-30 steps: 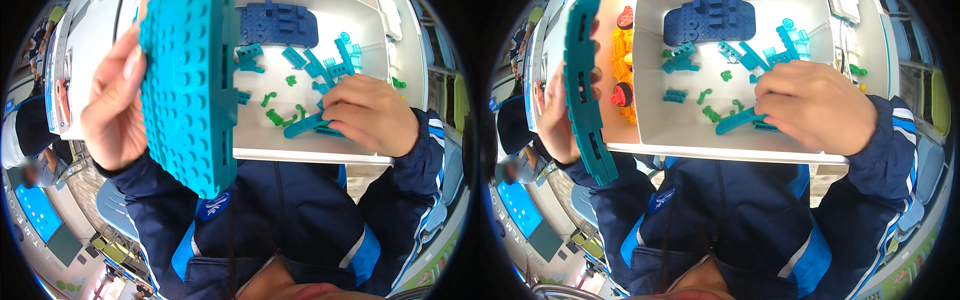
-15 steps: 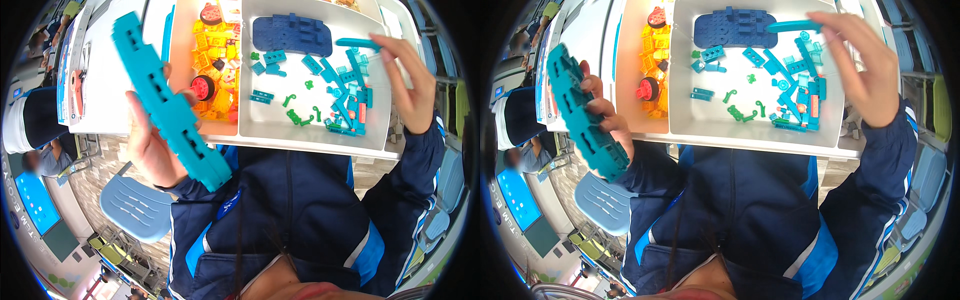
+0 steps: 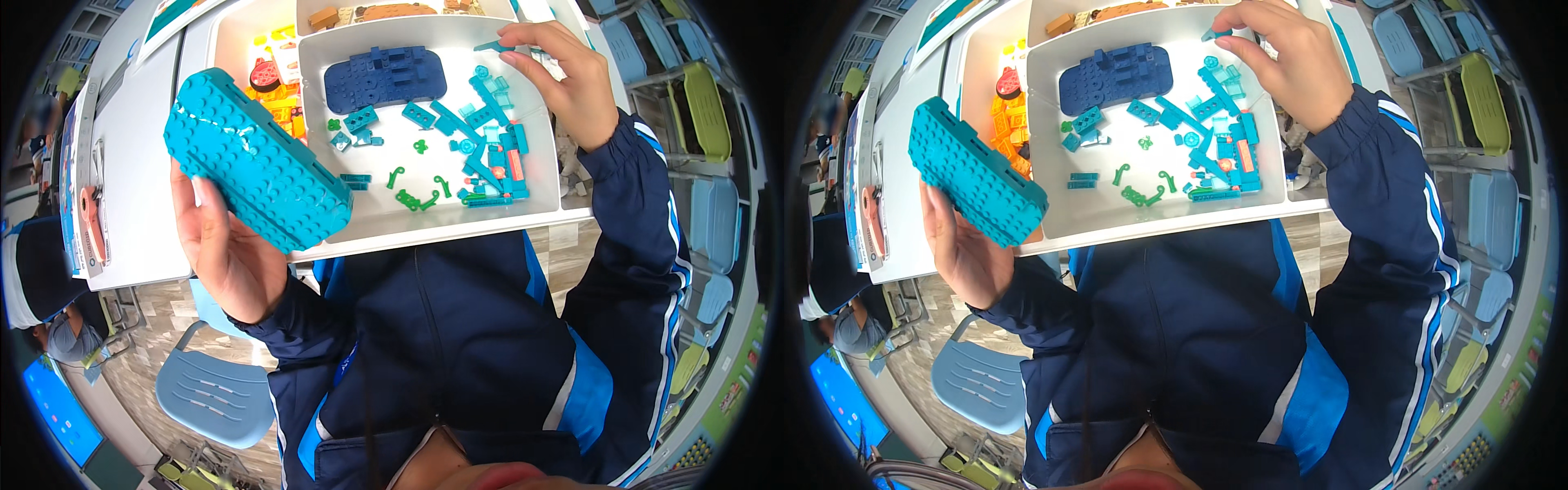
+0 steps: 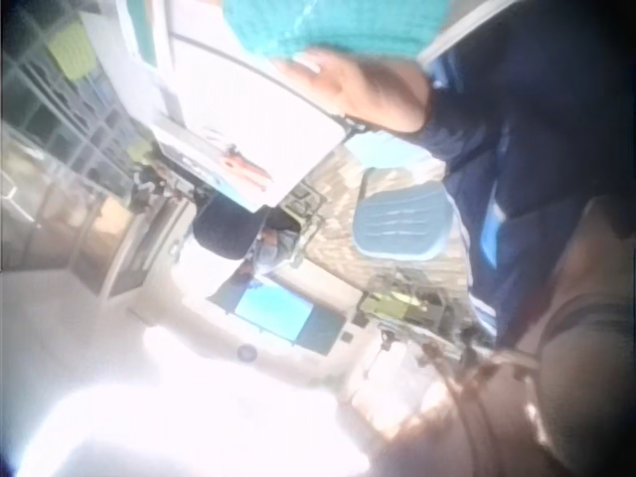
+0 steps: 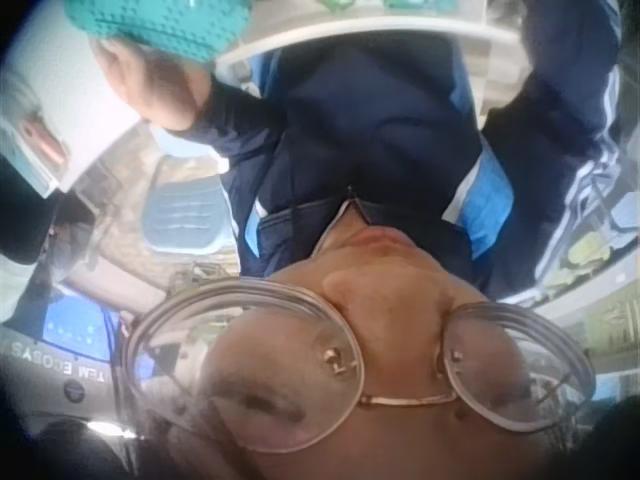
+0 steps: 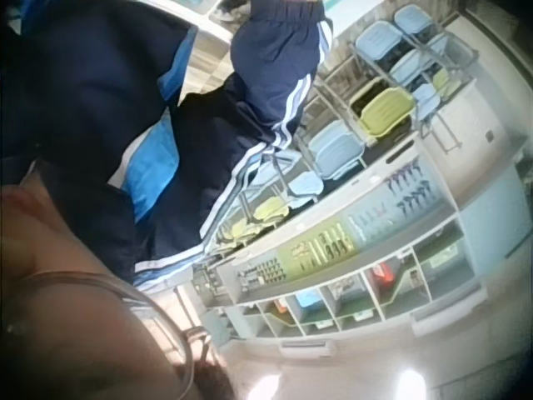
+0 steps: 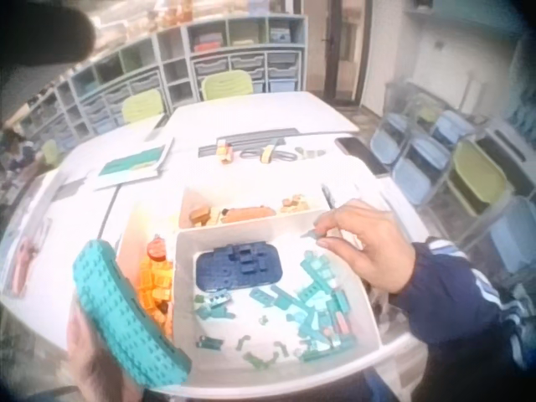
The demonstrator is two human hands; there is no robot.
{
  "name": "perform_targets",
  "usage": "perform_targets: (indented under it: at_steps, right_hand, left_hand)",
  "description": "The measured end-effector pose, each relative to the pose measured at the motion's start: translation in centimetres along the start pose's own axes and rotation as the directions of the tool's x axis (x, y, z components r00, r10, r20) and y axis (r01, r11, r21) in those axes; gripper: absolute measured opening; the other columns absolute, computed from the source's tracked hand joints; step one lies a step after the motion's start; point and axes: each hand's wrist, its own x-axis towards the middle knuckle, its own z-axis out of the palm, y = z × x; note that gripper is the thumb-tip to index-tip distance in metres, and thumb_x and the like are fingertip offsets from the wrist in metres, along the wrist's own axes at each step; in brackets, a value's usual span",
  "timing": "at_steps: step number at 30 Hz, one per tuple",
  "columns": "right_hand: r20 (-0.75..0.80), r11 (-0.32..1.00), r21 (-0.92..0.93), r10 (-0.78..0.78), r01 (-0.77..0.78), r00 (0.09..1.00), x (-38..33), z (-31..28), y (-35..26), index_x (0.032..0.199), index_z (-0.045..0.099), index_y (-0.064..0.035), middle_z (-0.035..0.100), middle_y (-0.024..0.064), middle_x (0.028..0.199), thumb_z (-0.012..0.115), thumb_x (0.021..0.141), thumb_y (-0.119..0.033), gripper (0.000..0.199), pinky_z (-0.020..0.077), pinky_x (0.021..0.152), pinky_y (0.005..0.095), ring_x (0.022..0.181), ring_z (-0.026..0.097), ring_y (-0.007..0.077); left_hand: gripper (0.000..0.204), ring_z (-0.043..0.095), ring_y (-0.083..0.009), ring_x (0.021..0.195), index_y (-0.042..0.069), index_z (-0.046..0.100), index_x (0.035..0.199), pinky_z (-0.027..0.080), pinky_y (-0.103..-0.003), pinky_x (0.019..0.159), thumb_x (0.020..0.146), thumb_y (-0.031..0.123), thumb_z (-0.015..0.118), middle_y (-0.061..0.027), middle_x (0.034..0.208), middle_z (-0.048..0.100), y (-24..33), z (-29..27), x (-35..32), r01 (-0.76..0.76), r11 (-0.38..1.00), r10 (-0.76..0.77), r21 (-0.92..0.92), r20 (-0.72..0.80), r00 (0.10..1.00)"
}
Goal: The person assembles teal plastic building bricks by hand, repeatedly picking up small pieces from a compartmentalized tray and attaching them to a larger base plate. The person rotates the structure to access different sides and continues adding pieces throughout the clip.
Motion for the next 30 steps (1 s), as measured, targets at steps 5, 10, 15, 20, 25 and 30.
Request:
perform_targets:
  at_steps: [5,10,15,20,25,30]
  right_hand:
    - [-0.016,0.994,-0.111,0.001,-0.003,1.000,-0.2,-0.1,0.5,0.092,0.065,-0.0008,0.066,0.0092,0.096,0.066,0.080,-0.004,0.013,0.0473,0.080,0.0303,0.092,0.061,0.0248]
    - [-0.011,0.983,-0.184,0.024,-0.026,1.000,-0.4,-0.1,0.4,0.093,0.065,-0.0017,0.065,0.0093,0.094,0.065,0.080,-0.005,0.014,0.0459,0.081,0.0305,0.094,0.059,0.0242]
    - [-0.090,0.963,-0.259,-0.099,0.073,0.991,0.5,-0.4,-0.9,0.104,0.064,-0.0034,0.064,0.0108,0.101,0.066,0.079,-0.007,0.025,0.0453,0.082,0.0309,0.095,0.059,0.0251]
    - [0.141,0.976,-0.111,-0.173,0.189,0.975,2.2,-1.6,-3.6,0.106,0.062,-0.0015,0.062,0.0129,0.101,0.067,0.078,-0.006,0.028,0.0447,0.082,0.0331,0.096,0.058,0.0282]
    - [0.338,0.943,-0.047,-0.296,0.330,0.893,3.3,0.9,-4.9,0.096,0.062,-0.0021,0.059,0.0112,0.097,0.068,0.073,-0.006,0.024,0.0441,0.082,0.0369,0.094,0.054,0.0294]
    - [0.317,0.905,-0.043,-0.389,0.423,0.865,4.3,5.8,-6.3,0.097,0.065,-0.0042,0.053,0.0107,0.115,0.066,0.072,-0.009,0.026,0.0367,0.092,0.0373,0.112,0.044,0.0268]
  left_hand:
    - [0.043,0.056,-0.0199,0.106,-0.004,0.032,0.133,0.044,-0.034,0.094,0.093,0.006,0.046,-0.0157,0.121,0.053,-0.1,0.6,0.1,-0.040,0.999,0.042,0.032,-0.083,0.996]
    - [0.047,0.056,-0.0198,0.107,-0.006,0.030,0.133,0.043,-0.034,0.095,0.091,0.004,0.048,-0.0165,0.120,0.054,0.0,0.9,-0.1,-0.057,0.998,0.056,-0.010,-0.073,0.996]
    - [0.048,0.056,-0.0202,0.107,-0.006,0.029,0.133,0.042,-0.034,0.096,0.090,0.002,0.049,-0.0178,0.120,0.054,0.3,0.5,0.1,-0.017,0.997,0.014,-0.069,-0.050,0.999]
    - [0.051,0.052,-0.0248,0.113,-0.005,0.027,0.134,0.040,-0.040,0.099,0.088,-0.001,0.047,-0.0190,0.124,0.051,-0.3,0.6,0.2,-0.055,0.998,0.056,0.025,-0.028,0.998]
    - [0.059,0.052,-0.0257,0.111,0.000,0.022,0.136,0.040,-0.040,0.098,0.085,-0.004,0.050,-0.0195,0.121,0.052,0.0,1.5,0.1,-0.072,0.996,0.074,0.044,-0.050,0.996]
    - [0.074,0.049,-0.0247,0.116,0.005,0.017,0.139,0.041,-0.036,0.096,0.079,-0.014,0.055,-0.0212,0.130,0.042,0.1,1.6,0.1,-0.045,0.999,0.045,-0.002,-0.003,0.999]
